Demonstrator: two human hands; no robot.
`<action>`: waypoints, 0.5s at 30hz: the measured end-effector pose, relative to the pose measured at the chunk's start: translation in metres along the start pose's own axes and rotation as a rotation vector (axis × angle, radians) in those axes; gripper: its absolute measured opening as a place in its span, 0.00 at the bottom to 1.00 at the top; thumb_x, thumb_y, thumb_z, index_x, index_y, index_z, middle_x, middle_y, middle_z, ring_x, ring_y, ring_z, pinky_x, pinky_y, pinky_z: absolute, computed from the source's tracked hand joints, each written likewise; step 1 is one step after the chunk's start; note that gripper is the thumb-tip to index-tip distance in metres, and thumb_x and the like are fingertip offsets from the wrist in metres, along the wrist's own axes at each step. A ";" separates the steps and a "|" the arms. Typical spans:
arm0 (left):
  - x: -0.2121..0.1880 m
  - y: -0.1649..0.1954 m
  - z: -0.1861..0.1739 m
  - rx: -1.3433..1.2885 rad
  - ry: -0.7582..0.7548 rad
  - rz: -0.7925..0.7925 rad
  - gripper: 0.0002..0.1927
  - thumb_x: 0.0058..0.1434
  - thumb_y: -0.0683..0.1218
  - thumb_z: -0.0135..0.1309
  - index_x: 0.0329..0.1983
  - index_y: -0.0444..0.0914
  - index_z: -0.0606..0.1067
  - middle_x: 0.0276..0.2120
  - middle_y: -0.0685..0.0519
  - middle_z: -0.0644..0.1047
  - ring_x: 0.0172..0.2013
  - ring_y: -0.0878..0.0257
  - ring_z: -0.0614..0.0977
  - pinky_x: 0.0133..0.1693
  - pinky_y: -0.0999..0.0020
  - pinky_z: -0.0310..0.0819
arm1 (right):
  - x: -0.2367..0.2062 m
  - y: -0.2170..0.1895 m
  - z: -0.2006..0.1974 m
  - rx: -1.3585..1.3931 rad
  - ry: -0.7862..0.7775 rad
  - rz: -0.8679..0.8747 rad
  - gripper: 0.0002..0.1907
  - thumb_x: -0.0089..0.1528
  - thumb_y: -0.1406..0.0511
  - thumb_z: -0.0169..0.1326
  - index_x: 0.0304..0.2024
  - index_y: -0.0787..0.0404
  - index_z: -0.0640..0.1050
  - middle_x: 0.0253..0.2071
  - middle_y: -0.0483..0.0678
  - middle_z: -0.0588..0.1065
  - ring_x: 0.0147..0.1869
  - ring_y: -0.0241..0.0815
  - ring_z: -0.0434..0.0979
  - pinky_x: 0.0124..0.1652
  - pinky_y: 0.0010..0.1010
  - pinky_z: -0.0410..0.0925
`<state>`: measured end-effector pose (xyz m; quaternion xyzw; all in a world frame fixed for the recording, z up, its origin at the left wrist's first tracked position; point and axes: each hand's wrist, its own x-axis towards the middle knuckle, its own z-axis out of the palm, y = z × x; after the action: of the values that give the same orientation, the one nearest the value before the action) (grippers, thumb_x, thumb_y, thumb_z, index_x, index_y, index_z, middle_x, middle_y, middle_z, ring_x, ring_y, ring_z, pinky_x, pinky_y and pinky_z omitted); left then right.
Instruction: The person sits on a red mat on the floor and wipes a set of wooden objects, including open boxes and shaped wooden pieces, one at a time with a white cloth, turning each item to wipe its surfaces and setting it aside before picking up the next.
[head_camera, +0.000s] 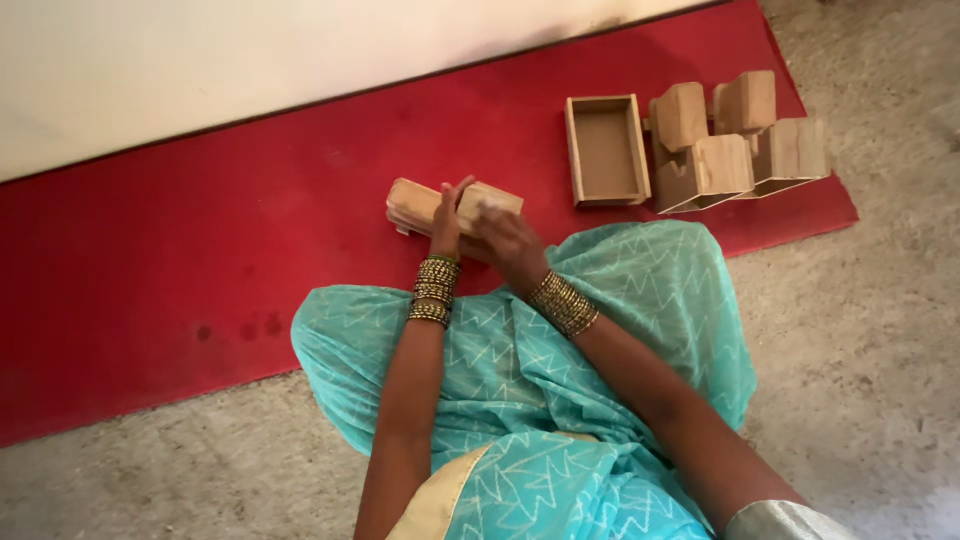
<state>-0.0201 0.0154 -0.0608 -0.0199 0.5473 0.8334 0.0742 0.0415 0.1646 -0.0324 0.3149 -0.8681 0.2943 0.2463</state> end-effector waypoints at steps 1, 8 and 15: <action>-0.002 0.002 -0.001 -0.069 -0.023 -0.051 0.47 0.69 0.74 0.29 0.67 0.33 0.72 0.60 0.44 0.76 0.58 0.55 0.78 0.60 0.64 0.72 | 0.002 0.000 0.003 0.035 -0.015 -0.025 0.17 0.62 0.67 0.61 0.52 0.66 0.78 0.61 0.55 0.74 0.64 0.51 0.74 0.58 0.41 0.72; -0.008 0.006 -0.004 -0.268 -0.002 -0.216 0.49 0.64 0.77 0.26 0.59 0.35 0.75 0.52 0.46 0.80 0.51 0.57 0.81 0.52 0.62 0.77 | 0.027 0.020 0.016 -0.036 -0.008 0.014 0.24 0.59 0.67 0.60 0.58 0.65 0.77 0.64 0.53 0.72 0.66 0.50 0.73 0.64 0.46 0.65; -0.004 -0.004 -0.003 -0.032 0.060 -0.066 0.21 0.70 0.47 0.53 0.61 0.31 0.74 0.46 0.50 0.81 0.43 0.65 0.80 0.45 0.70 0.78 | 0.005 0.011 0.003 -0.250 0.046 0.192 0.24 0.65 0.72 0.55 0.64 0.67 0.73 0.68 0.56 0.69 0.72 0.53 0.69 0.67 0.46 0.65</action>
<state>-0.0157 0.0140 -0.0649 -0.0642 0.5350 0.8382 0.0846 0.0301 0.1676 -0.0355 0.1907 -0.9181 0.2135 0.2742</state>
